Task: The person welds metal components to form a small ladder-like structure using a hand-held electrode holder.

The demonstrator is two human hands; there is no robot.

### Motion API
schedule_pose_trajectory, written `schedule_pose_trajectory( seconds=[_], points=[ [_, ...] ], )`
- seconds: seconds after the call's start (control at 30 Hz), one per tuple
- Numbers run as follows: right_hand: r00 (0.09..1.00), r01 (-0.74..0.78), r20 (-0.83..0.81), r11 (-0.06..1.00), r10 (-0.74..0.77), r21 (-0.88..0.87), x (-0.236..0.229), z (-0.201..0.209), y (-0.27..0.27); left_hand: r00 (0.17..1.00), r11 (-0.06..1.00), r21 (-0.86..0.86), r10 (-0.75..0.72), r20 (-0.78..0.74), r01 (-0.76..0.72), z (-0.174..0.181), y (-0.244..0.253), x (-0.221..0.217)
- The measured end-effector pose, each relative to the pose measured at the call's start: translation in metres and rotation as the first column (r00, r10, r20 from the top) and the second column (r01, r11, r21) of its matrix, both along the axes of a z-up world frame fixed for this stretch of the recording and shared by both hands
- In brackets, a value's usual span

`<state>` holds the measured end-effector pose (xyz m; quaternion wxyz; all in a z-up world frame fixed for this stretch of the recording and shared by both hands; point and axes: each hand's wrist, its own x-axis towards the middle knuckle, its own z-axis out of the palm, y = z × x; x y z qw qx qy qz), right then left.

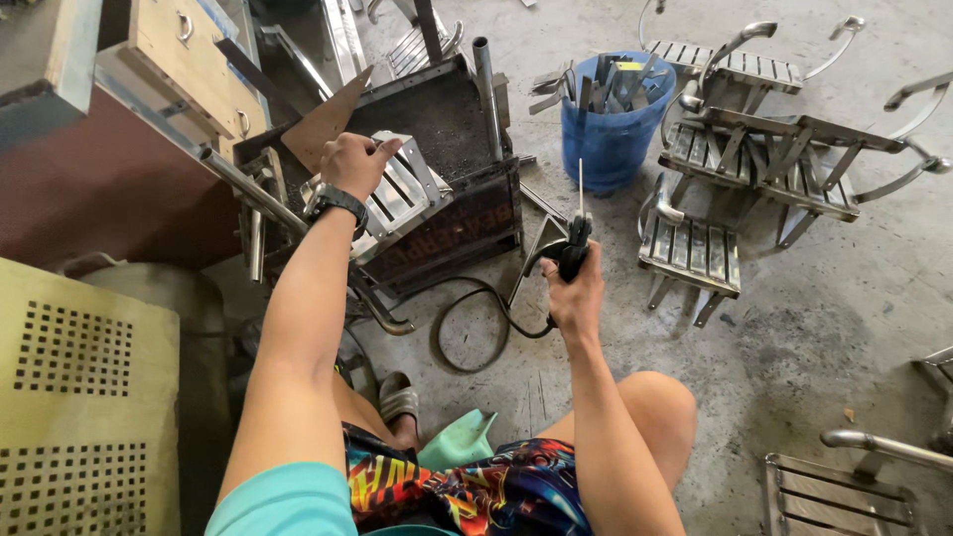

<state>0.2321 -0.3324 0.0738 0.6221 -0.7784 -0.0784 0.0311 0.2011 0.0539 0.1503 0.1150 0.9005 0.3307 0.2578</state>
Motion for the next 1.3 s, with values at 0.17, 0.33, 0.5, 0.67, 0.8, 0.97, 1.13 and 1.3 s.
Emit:
schedule_pose_trajectory(
  seconds=[0.17,0.33,0.5,0.67,0.8,0.97,1.13,1.3],
  points=[
    [1.0,-0.01,0.01,1.0,0.01,0.014,-0.003,0.006,-0.003,1.0,0.999,-0.047,0.015,-0.007,-0.016,0.003,0.0,-0.001],
    [1.0,-0.011,0.018,0.999,0.01,0.046,-0.002,0.003,-0.005,1.0,0.999,-0.038,0.013,-0.01,-0.013,0.003,0.004,-0.001],
    [1.0,0.0,0.0,0.999,0.0,0.033,-0.007,0.014,-0.005,0.999,0.999,-0.017,0.042,-0.005,-0.042,0.002,0.002,0.0],
    [1.0,-0.006,-0.016,0.998,0.007,0.056,-0.005,0.011,-0.004,0.999,0.999,-0.042,0.025,0.022,-0.024,0.004,0.003,-0.003],
    [1.0,-0.014,-0.025,1.0,0.015,0.014,-0.007,0.015,-0.005,0.991,0.991,-0.114,-0.056,0.119,0.07,0.017,-0.007,-0.009],
    [0.999,-0.014,-0.032,1.0,0.013,-0.003,-0.006,0.016,-0.003,0.98,0.986,-0.126,-0.086,0.181,0.109,0.02,0.002,-0.007],
    [1.0,-0.01,-0.015,1.0,0.01,-0.01,-0.005,0.005,-0.004,0.91,0.978,0.143,-0.193,0.366,0.15,-0.006,-0.061,-0.066],
    [0.998,-0.006,-0.062,1.0,0.005,-0.018,-0.001,0.013,-0.005,0.922,0.956,-0.22,-0.254,-0.293,0.193,-0.146,-0.146,-0.145]
  ],
)
